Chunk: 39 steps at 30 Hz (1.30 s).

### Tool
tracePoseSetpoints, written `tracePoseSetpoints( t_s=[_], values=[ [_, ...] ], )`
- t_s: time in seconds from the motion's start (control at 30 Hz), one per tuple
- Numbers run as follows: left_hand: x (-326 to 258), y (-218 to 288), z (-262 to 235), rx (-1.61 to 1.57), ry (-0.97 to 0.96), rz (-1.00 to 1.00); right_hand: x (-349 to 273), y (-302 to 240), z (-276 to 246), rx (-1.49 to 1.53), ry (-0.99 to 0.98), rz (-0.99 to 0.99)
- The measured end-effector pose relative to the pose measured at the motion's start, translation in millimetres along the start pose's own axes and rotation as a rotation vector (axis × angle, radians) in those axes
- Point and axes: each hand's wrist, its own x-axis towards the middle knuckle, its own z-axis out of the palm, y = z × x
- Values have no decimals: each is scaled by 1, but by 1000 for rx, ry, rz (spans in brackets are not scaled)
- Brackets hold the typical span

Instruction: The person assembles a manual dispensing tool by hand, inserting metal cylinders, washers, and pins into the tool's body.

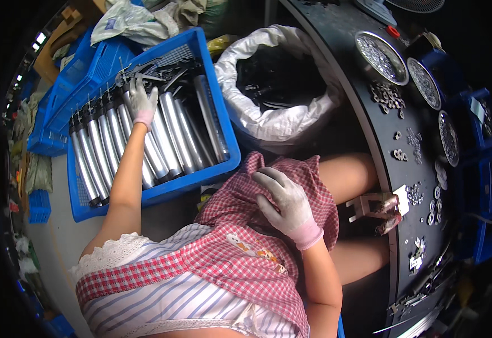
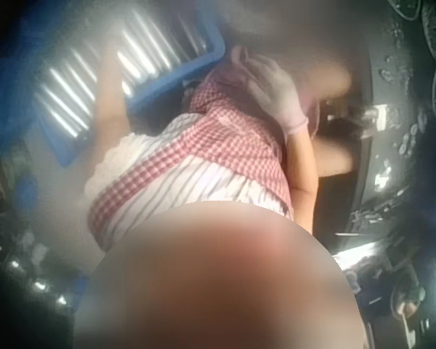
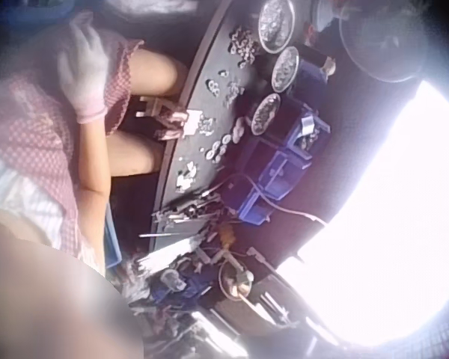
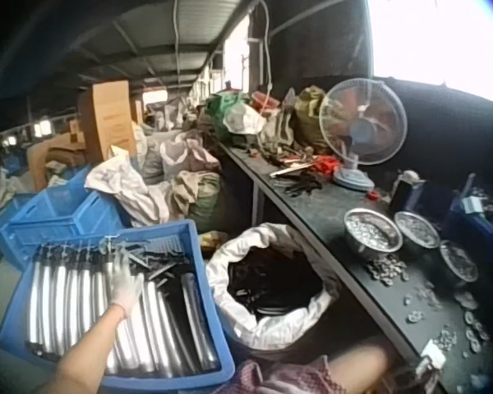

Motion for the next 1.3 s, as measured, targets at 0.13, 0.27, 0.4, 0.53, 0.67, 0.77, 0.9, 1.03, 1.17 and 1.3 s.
tracePoseSetpoints(
  t_s=[0.13, 0.27, 0.4, 0.53, 0.67, 0.77, 0.9, 1.03, 1.17, 1.3],
  values=[
    [17, 183, 39, -529, -252, 490, -31, 15, -16, 153, 252, 334],
    [15, 274, 176, -135, -665, 641, -51, 18, -30, -41, 334, 296],
    [33, 296, 225, 344, -828, 558, -85, 26, -35, -55, 500, 544],
    [55, 288, 191, 156, -632, 554, -111, 27, -36, 26, 714, 659],
    [88, 276, 120, -395, -712, 421, -111, 35, -42, 289, 908, 641],
    [78, 300, 29, -923, -975, 375, -60, 29, -54, -23, 892, 475],
    [32, 334, -83, -972, -1098, 394, 15, 7, -55, -486, 586, 203],
    [-32, 338, -135, -1340, -1059, 130, 8, 5, -31, 65, 543, 156],
    [-113, 336, -96, -1416, -1299, 163, -11, -6, -31, 348, 766, 244],
    [-137, 371, -89, -1513, -1561, 149, -29, 2, -48, 263, 776, 507]
  ],
)
